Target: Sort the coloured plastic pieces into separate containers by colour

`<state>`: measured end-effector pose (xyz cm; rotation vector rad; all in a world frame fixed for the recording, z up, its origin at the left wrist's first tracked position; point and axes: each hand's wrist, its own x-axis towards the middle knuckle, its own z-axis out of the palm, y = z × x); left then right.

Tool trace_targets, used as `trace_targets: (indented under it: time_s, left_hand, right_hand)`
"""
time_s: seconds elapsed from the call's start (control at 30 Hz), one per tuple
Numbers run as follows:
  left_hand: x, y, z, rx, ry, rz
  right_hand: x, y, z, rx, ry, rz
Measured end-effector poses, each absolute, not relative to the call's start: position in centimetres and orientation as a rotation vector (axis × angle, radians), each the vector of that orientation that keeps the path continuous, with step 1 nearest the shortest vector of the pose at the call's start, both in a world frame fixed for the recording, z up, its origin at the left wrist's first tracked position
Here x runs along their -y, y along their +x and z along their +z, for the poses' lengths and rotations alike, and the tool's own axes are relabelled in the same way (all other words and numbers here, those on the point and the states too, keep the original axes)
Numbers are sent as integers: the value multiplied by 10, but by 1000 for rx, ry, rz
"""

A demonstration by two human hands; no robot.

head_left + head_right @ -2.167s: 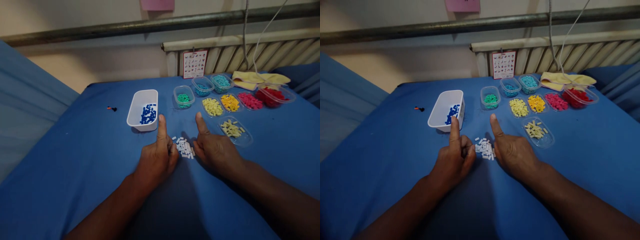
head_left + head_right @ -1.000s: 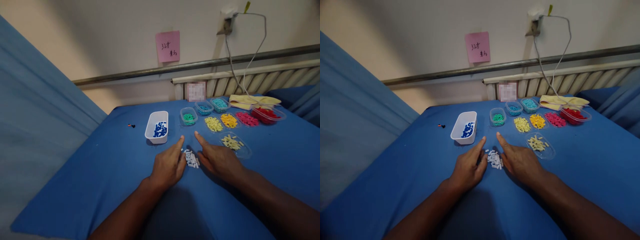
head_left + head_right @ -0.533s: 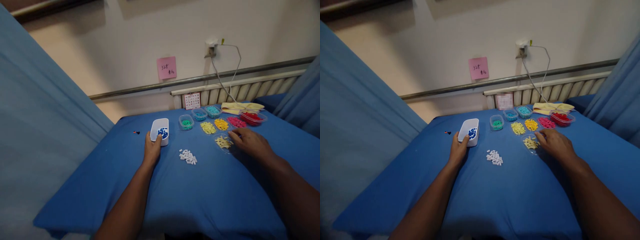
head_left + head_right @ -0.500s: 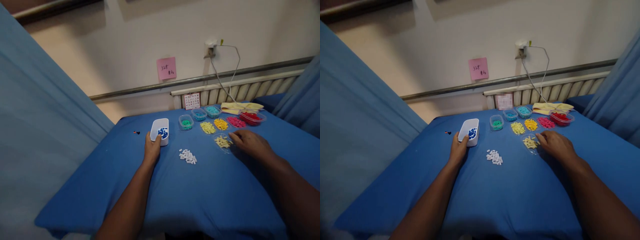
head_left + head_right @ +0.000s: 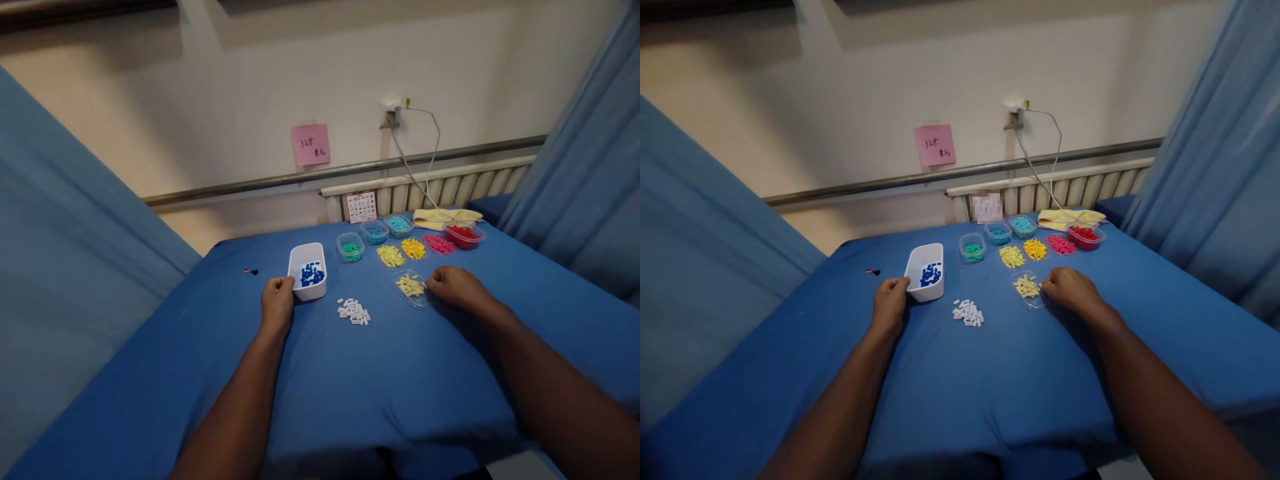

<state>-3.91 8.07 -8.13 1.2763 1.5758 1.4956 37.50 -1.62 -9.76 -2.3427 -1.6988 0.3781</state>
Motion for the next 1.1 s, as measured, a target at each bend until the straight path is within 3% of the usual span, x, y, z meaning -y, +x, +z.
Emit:
trace_targets:
  time_s: [0.27, 0.5, 0.87, 1.1]
  left_hand:
    - [-75, -34, -76, -1628, 1322, 1485]
    - [-76, -32, -80, -1630, 1325, 1514]
    - [-76, -32, -74, -1421, 1151, 1467]
    - [-74, -31, -66, -1367, 975, 1421]
  right_hand:
    - [33, 368, -84, 1802, -2390, 390]
    - [39, 349, -91, 2010, -2390, 140]
    - [25, 354, -113, 1627, -2025, 463]
    - [19, 342, -119, 1290, -1686, 842]
